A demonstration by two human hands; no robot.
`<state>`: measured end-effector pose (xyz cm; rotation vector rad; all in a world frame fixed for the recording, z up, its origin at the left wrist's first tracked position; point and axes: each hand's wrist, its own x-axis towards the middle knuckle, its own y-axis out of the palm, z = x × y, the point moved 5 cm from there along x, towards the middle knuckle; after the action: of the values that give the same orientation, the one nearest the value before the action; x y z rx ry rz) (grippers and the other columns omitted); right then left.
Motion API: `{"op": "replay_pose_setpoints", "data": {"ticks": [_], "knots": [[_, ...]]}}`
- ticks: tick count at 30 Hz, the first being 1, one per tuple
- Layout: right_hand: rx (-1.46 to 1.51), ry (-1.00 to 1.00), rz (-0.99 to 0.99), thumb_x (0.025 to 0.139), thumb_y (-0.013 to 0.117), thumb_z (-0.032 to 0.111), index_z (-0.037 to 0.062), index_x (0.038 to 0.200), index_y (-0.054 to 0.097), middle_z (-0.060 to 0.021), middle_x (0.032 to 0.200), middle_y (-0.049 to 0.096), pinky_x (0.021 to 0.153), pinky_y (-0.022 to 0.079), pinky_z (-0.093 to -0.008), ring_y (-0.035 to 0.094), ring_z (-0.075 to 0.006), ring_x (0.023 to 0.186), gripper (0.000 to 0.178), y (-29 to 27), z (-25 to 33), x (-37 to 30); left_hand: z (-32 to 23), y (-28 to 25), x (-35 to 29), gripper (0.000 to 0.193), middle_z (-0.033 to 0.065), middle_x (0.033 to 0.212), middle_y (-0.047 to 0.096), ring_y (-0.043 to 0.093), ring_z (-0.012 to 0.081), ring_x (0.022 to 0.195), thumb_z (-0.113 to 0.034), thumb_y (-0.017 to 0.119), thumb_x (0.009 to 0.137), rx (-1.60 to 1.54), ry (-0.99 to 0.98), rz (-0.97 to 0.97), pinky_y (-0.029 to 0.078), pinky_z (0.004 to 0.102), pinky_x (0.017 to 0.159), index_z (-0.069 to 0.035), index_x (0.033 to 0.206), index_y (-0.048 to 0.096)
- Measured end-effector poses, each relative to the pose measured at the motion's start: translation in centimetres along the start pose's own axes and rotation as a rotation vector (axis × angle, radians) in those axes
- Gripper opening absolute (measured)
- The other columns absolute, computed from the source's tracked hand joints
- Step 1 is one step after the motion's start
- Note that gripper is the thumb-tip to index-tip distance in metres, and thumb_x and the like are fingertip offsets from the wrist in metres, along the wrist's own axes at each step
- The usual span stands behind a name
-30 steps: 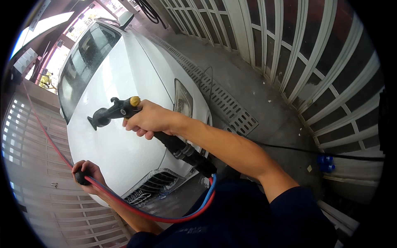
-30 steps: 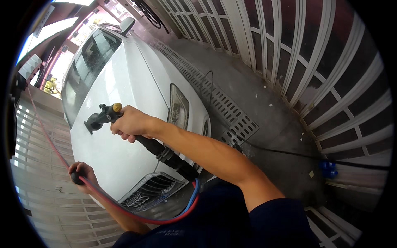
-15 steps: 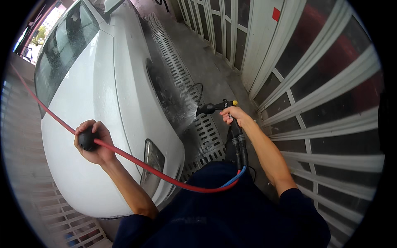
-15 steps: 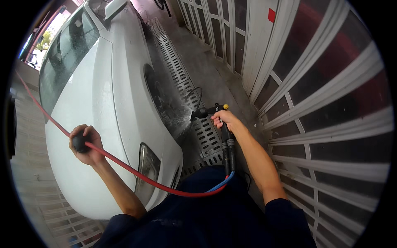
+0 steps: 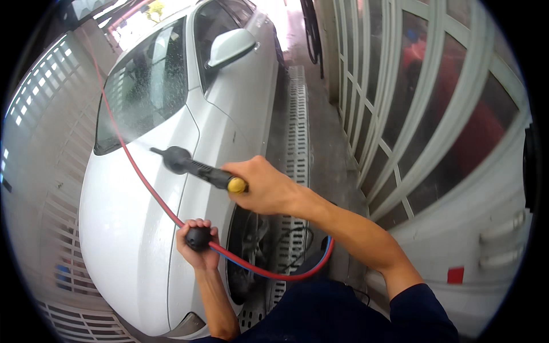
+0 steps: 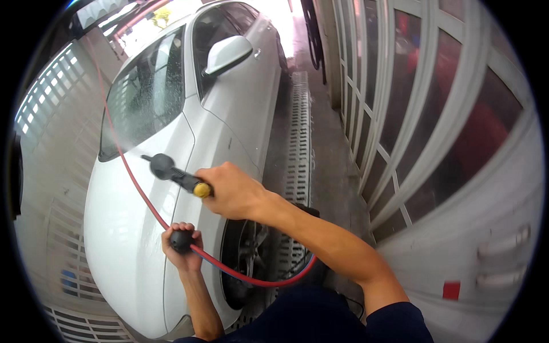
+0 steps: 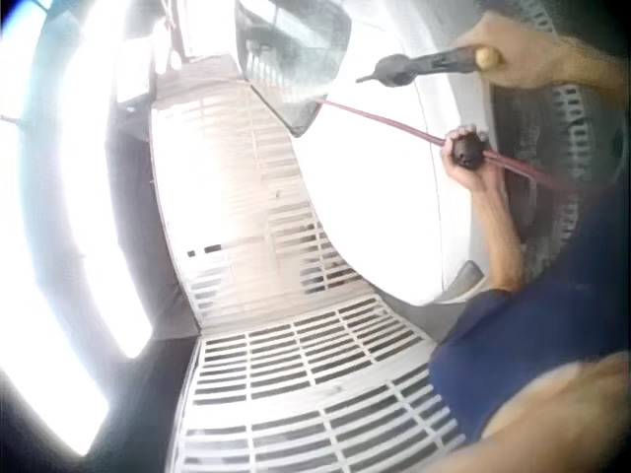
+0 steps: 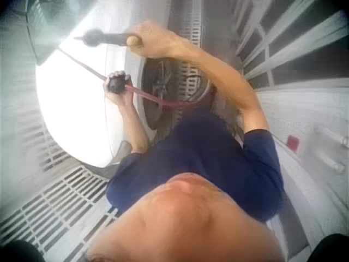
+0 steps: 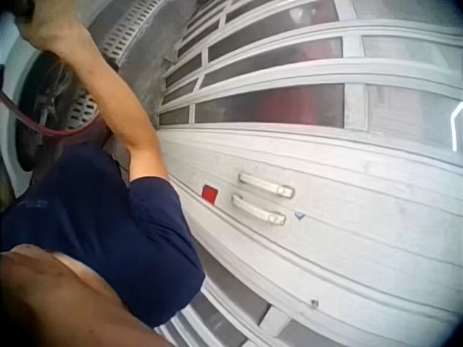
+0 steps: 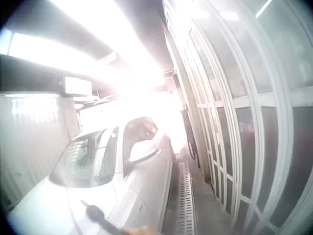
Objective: The person washes a white SUV in a garage using a high-pressure water hose. They systematically spray the vehicle's exterior, including the rear, sides, wheels, and front, and also rinse the interior door jambs after opening the doors. The person moves around the vehicle to ensure full coverage.
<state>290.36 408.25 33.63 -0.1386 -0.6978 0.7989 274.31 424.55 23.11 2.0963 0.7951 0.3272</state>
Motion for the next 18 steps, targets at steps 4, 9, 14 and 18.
{"op": "replay_pose_setpoints", "data": {"ticks": [4,9,14,18], "knots": [[-0.17,-0.261,0.031,0.079,0.064,0.004,0.0008,0.091,0.064,-0.0234,0.074,0.063,0.064,0.049,-0.0426,0.057,-0.0445,0.068,0.012,-9.1,-4.8,14.9,10.1,6.1,9.6,0.016,0.0058,0.082,0.058,0.057,0.0221,0.081,-0.024,0.058,0.088,0.025,0.008,-0.001,0.047,0.0347,0.069,-0.009,0.083,0.057],[-0.266,-0.039,-0.248,0.079,0.066,0.015,0.0,0.093,0.071,-0.0192,0.069,0.065,0.065,0.052,-0.0368,0.067,-0.0227,0.063,0.021,-29.7,-20.3,30.7,16.5,19.6,22.0,0.019,0.0089,0.078,0.056,0.056,0.0249,0.076,-0.024,0.055,0.088,0.115,0.118,0.078,0.047,0.0375,0.068,-0.007,0.081,0.055],[-0.362,0.317,-0.535,0.079,0.067,0.02,0.0019,0.096,0.072,-0.0147,0.072,0.068,0.066,0.052,-0.0351,0.068,-0.0204,0.066,0.025,-49.4,-47.2,35.3,20.9,33.5,36.4,0.024,0.0168,0.089,0.06,0.061,0.0307,0.084,-0.021,0.046,0.092,0.272,0.27,0.282,0.051,0.0413,0.076,0.001,0.088,0.055],[0.163,0.656,-0.035,0.075,0.072,0.011,-0.0005,0.093,0.071,-0.0059,0.069,0.067,0.057,0.05,-0.0295,0.061,-0.0109,0.058,0.021,-42.6,-63.7,31.9,33.1,43.0,47.8,0.022,0.0159,0.088,0.058,0.061,0.0316,0.087,-0.019,0.047,0.093,0.377,0.175,0.484,0.051,0.0419,0.079,0.001,0.091,0.056]]}}
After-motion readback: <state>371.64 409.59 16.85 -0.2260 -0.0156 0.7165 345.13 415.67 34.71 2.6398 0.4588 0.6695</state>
